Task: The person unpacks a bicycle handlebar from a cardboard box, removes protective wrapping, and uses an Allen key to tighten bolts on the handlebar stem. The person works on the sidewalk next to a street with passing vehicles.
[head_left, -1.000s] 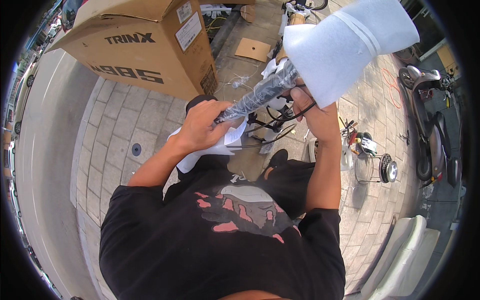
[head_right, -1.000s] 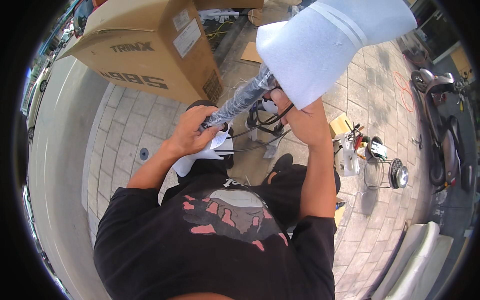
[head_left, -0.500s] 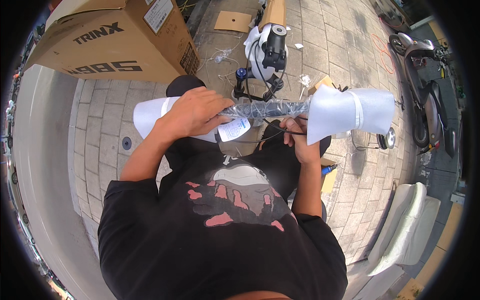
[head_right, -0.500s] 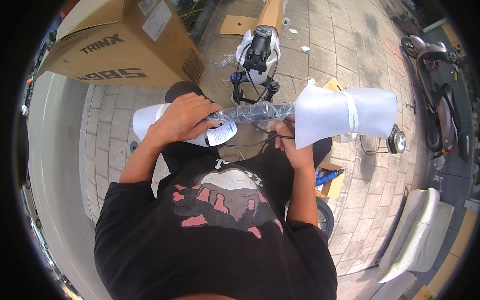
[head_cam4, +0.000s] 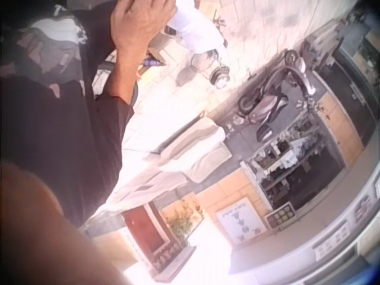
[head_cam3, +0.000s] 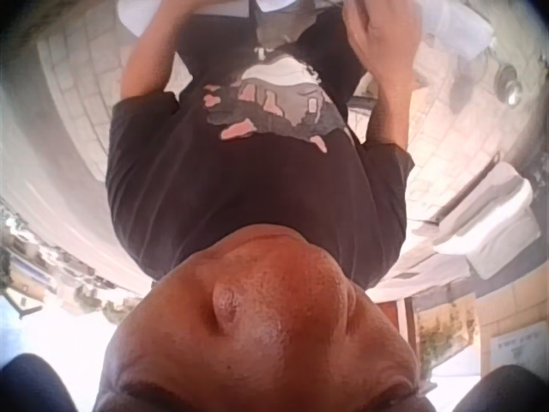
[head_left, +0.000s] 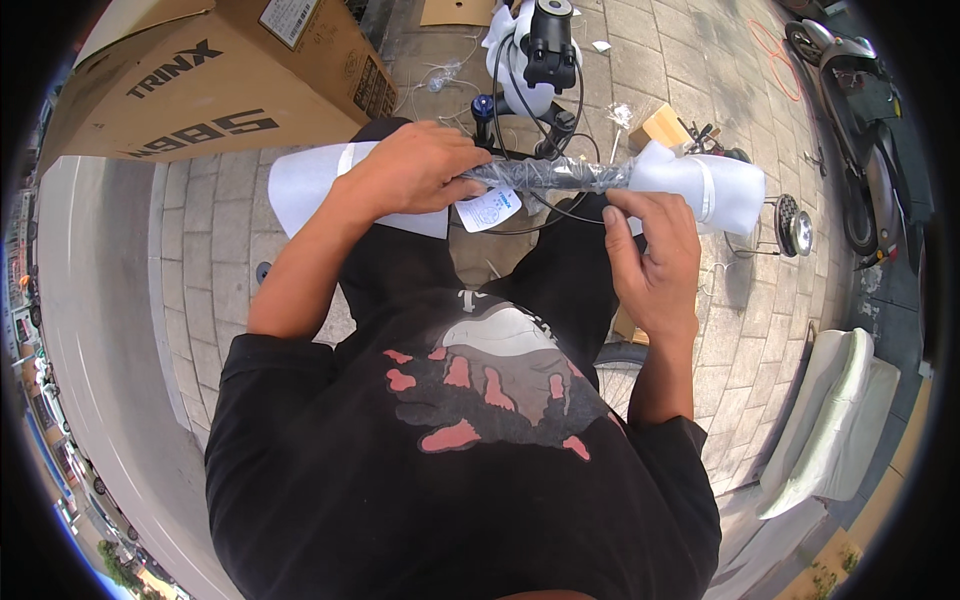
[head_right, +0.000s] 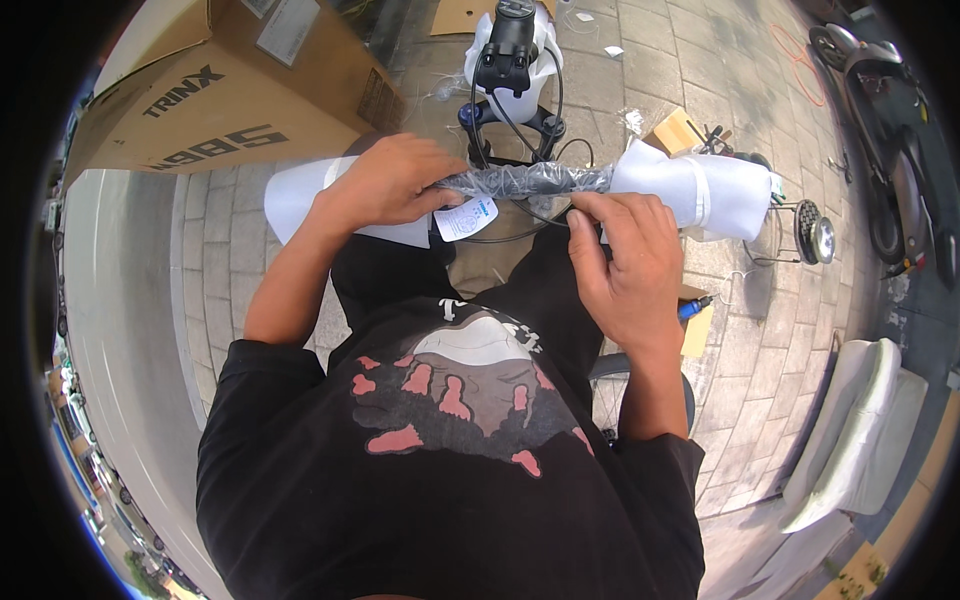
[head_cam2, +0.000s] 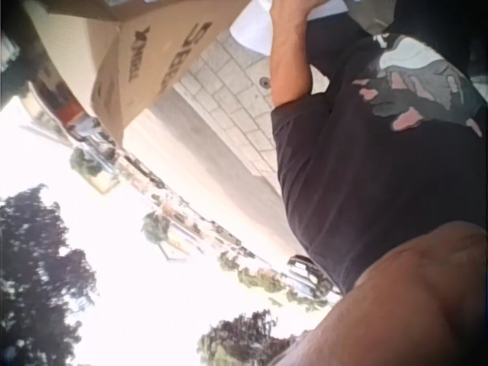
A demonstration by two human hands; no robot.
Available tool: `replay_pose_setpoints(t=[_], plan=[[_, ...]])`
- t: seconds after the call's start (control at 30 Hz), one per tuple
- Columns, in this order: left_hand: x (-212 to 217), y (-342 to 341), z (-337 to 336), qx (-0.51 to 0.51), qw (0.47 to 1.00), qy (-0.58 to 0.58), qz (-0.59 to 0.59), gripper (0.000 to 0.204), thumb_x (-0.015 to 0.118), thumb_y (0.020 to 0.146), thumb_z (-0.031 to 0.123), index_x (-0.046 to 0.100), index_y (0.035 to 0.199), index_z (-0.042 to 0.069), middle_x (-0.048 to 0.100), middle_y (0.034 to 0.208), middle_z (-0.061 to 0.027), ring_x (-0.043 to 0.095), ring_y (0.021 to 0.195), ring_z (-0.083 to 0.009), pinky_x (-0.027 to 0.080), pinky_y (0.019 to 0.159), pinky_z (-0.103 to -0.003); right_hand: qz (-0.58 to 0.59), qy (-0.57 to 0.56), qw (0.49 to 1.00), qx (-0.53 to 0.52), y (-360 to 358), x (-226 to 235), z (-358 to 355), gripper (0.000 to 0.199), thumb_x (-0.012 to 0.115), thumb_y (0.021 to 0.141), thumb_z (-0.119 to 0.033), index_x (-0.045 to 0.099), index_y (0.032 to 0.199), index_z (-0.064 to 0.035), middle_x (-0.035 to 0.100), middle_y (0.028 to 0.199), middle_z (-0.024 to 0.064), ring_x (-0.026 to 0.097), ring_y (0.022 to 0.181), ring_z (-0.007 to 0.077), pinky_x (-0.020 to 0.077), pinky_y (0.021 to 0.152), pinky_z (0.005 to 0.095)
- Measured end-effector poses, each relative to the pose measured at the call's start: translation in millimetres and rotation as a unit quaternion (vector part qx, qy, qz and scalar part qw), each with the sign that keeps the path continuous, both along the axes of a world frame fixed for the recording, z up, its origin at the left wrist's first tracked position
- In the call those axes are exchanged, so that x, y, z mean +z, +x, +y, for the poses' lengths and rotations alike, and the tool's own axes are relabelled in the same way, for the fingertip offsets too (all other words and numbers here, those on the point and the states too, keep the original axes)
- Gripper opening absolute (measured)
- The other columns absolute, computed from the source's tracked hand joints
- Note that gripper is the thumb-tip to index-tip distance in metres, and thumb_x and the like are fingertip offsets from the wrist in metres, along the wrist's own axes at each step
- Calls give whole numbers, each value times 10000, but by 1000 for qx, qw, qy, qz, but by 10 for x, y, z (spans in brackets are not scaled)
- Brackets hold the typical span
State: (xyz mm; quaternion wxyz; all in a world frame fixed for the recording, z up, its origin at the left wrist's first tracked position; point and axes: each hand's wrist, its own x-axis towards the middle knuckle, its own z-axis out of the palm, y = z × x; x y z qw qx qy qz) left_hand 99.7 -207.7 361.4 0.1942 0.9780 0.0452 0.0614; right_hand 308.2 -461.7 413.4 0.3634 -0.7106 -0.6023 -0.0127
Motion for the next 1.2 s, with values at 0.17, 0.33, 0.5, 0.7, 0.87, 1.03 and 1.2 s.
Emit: replay_pose_setpoints(t=[0.17, 0.33, 0.5, 0.7, 0.87, 1.03, 1.2], plan=[[-118, -92, -94, 23, 998, -8, -54, 363, 800, 899, 292, 738, 1187, 81, 693, 927, -115, 669, 920, -361, 523, 818, -467, -74, -112, 989, 67, 82, -359, 481, 408, 791, 897, -122, 684, 1280, -33, 685, 1247, 146, 636, 1193, 365, 466, 1061, 475], [197, -447, -167, 121, 987, 25, -100, 416, 837, 872, 326, 738, 1214, 111, 736, 1076, -103, 681, 1022, -359, 534, 895, -475, -113, -121, 984, 65, 186, -541, 482, 453, 796, 885, -129, 671, 1309, -29, 683, 1261, 156, 635, 1197, 364, 460, 1080, 473], [96, -1191, -233, 322, 941, 73, -76, 451, 824, 895, 423, 752, 1196, 94, 714, 1308, -73, 654, 1205, -310, 483, 1017, -453, -144, -129, 978, 82, 195, -546, 590, 537, 811, 888, -174, 632, 1371, -20, 683, 1228, 167, 636, 1180, 353, 455, 1081, 473], [-253, -1578, -365, 536, 801, 163, -211, 647, 846, 902, 407, 622, 1392, 50, 596, 1438, -189, 588, 1280, -396, 382, 1138, -519, -166, -191, 964, 75, 190, -728, 838, 826, 847, 867, -468, 545, 1497, -27, 665, 1098, 172, 710, 985, 353, 573, 810, 458], [-653, -1700, -711, 680, 455, -338, -465, 806, 796, 981, 459, 429, 1547, 19, 428, 1560, -239, 578, 1305, -387, 484, 1102, -520, -152, -208, 961, 101, 183, -596, 873, 781, 801, 917, -506, 560, 1487, -30, 729, 1061, 183, 743, 861, 400, 586, 743, 489], [-611, -1429, -729, 407, 411, -622, -528, 718, 800, 991, 385, 460, 1514, 31, 577, 1402, -156, 592, 1308, -328, 522, 1112, -534, -79, -223, 967, 94, 9, -544, 962, 727, 714, 980, -552, 614, 1435, 6, 754, 1036, 241, 741, 877, 451, 583, 780, 520], [-492, -1009, -267, 409, 455, -590, -527, 586, 810, 994, 340, 539, 1432, 61, 639, 1312, -75, 636, 1220, -263, 559, 997, -494, -70, -260, 960, 74, -16, -626, 1007, 697, 713, 983, -540, 646, 1401, 14, 757, 1012, 270, 737, 907, 471, 578, 801, 532]])
